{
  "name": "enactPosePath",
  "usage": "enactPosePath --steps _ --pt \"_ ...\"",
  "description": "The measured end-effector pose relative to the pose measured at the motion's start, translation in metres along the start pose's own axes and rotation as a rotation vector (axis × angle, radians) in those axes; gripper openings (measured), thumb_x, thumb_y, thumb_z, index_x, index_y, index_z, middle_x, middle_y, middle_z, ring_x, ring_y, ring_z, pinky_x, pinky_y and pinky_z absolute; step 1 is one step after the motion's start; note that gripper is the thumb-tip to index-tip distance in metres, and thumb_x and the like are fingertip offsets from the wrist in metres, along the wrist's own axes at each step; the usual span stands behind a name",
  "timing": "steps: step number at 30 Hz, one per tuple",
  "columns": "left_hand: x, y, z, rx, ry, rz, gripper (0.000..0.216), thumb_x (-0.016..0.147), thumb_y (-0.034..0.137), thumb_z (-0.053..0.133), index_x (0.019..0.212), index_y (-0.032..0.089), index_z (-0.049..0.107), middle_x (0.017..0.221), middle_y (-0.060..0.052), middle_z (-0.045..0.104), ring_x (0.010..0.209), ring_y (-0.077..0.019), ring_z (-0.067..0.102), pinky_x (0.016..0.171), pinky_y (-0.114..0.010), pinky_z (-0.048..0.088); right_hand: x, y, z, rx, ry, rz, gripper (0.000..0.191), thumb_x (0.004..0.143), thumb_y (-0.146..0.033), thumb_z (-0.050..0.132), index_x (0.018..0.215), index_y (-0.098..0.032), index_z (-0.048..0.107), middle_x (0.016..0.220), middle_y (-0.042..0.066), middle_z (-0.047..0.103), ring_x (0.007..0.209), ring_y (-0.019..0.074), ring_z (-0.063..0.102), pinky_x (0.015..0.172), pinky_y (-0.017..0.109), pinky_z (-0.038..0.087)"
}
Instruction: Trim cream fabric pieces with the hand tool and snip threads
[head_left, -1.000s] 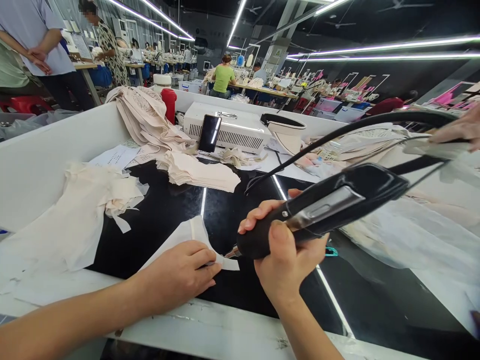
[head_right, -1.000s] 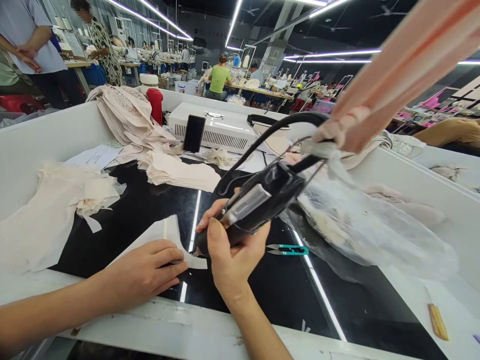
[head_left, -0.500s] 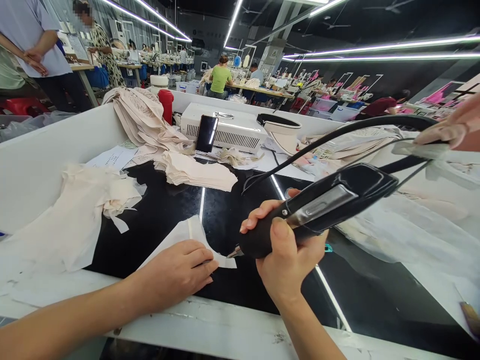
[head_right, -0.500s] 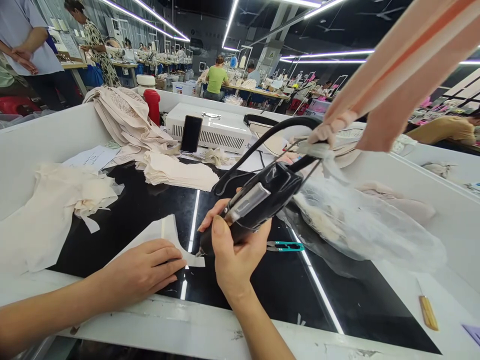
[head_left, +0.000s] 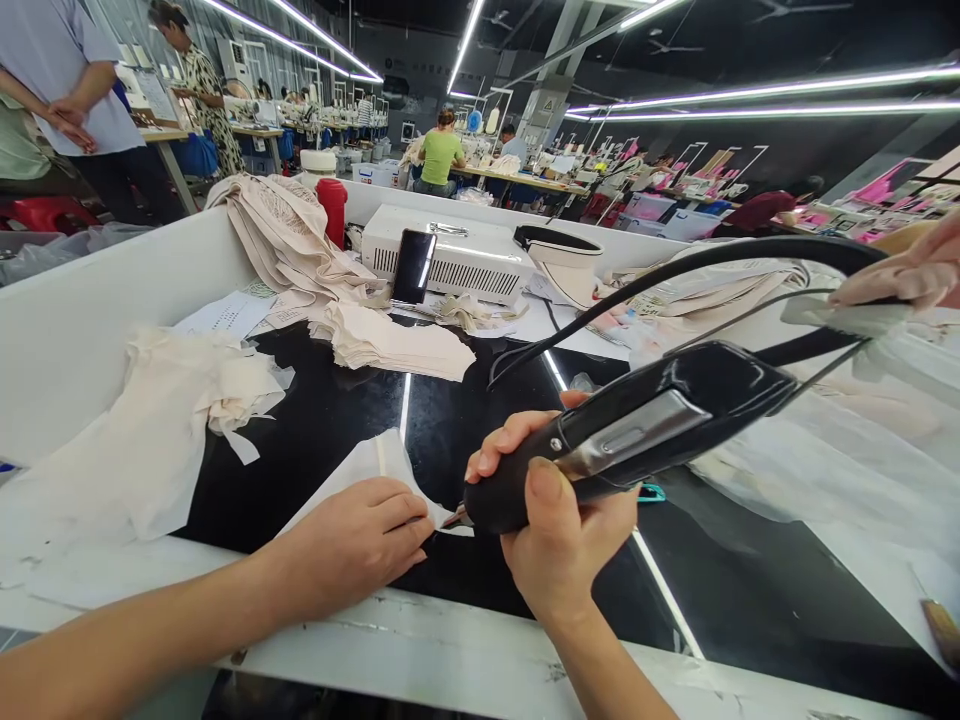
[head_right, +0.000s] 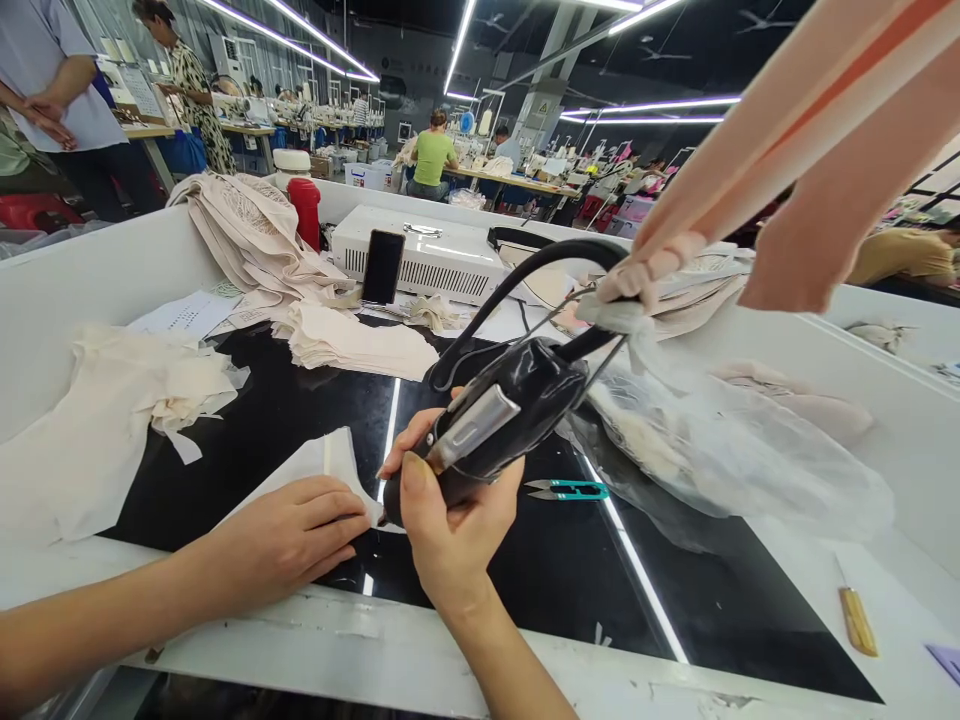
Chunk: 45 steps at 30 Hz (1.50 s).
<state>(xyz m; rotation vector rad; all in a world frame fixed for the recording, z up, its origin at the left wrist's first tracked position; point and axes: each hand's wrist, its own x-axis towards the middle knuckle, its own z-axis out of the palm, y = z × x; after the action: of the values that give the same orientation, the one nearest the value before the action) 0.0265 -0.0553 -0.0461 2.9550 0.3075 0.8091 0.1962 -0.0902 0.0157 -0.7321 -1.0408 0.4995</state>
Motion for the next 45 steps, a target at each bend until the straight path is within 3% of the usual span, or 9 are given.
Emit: enactPosePath --steps 13,31,38,42,45 --pt "0.002 0.001 -0.004 0.0 0.009 -0.002 0.011 0.102 0.016 0.057 0.108 0.01 0.065 0.101 -0.009 0.069 0.096 -0.0211 0.066 0.092 -0.034 0.059 0.001 -0.008 -0.016 -0.034 0.049 -0.03 0.038 0.088 -0.032 0.079 0.12 -0.027 0.059 0.083 -0.003 0.066 0.058 0.0132 0.064 0.051 0.028 0.058" --pt "0.001 0.001 -0.002 -0.023 0.0 -0.009 0.019 0.105 0.016 0.049 0.108 0.009 0.067 0.103 -0.011 0.07 0.097 -0.0227 0.067 0.093 -0.037 0.06 0.001 -0.005 -0.013 -0.056 0.049 -0.031 0.034 0.091 -0.03 0.074 0.121 -0.029 0.058 0.083 -0.004 0.066 0.059 0.013 0.064 0.052 0.028 0.058" --pt "-0.002 -0.011 -0.026 -0.15 -0.003 -0.116 0.027 0.11 0.021 0.041 0.119 0.013 0.065 0.121 -0.011 0.07 0.118 -0.0197 0.065 0.103 -0.032 0.057 0.01 0.0 -0.018 -0.08 0.027 -0.045 0.035 0.09 -0.029 0.075 0.121 -0.029 0.057 0.084 -0.004 0.066 0.059 0.0124 0.063 0.052 0.026 0.057" --pt "-0.008 -0.03 -0.038 -0.064 -0.071 -0.127 0.027 0.109 0.016 0.04 0.111 0.014 0.067 0.116 -0.009 0.072 0.11 -0.0191 0.068 0.099 -0.033 0.059 0.019 0.006 -0.024 -0.083 0.036 -0.058 0.031 0.09 -0.027 0.074 0.115 -0.028 0.056 0.082 -0.006 0.066 0.057 0.0118 0.062 0.051 0.026 0.057" --pt "-0.015 -0.031 -0.041 -0.027 -0.162 -0.163 0.026 0.105 0.01 0.043 0.111 0.016 0.068 0.113 -0.008 0.071 0.106 -0.0197 0.068 0.094 -0.032 0.059 0.024 0.007 -0.022 -0.071 0.053 -0.066 0.029 0.088 -0.023 0.073 0.111 -0.027 0.055 0.079 -0.006 0.066 0.056 0.0117 0.061 0.05 0.026 0.057"
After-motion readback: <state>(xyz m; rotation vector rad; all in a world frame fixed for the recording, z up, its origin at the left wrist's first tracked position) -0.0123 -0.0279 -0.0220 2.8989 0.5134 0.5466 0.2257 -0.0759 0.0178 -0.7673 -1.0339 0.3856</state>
